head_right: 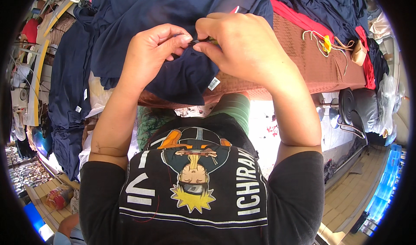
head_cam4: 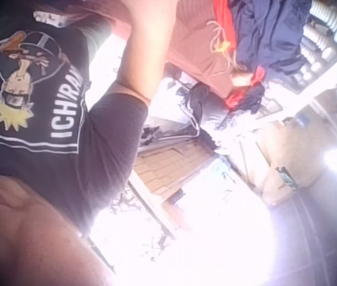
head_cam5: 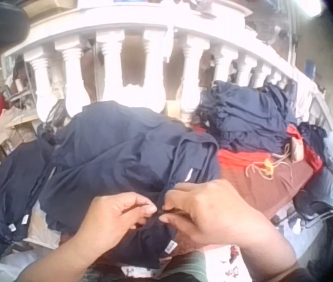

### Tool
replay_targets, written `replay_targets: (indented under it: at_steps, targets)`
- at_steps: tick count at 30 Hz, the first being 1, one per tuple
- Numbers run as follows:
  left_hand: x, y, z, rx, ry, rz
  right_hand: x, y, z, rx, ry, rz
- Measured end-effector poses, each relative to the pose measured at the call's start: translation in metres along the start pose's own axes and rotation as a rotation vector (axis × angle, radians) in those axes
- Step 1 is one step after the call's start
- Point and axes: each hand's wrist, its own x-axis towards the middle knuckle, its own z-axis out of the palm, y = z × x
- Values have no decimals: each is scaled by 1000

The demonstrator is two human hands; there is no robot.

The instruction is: The person trims loose threads from dark blue shirts using shears, turning the garments over to locate threads and then placing them in a stack.

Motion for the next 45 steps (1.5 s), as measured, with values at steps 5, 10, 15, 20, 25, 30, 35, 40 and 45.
replay_targets:
  at_steps: [5,10,15,20,25,30,35,40,45]
  targets:
    - [-2,3,-1,17,-34,-21,2,-2,1,-28,-20,-9]
    - [-7,21,-48,272,-268,318,-1,1,1,12,45,14]
    - [-72,76,-114,544,-463,204,-15,10,1,279,277,187]
    - [-72,33,-100,540,-182,-187,-32,11,37,514,323,370]
    - [-67,-57,-48,982,206,417,-33,-1,74,553,216,497]
    - [-40,-81,-45,362,278,240,-10,24,78,709,448,294]
    - [-32,-62,-57,43,278,110,12,15,65,945,391,525]
    - [-41,-49,-74,-228,151,277,15,20,70,954,374,531]
    - [-48,-39,-105,-347,-106,538,13,19,65,949,332,562]
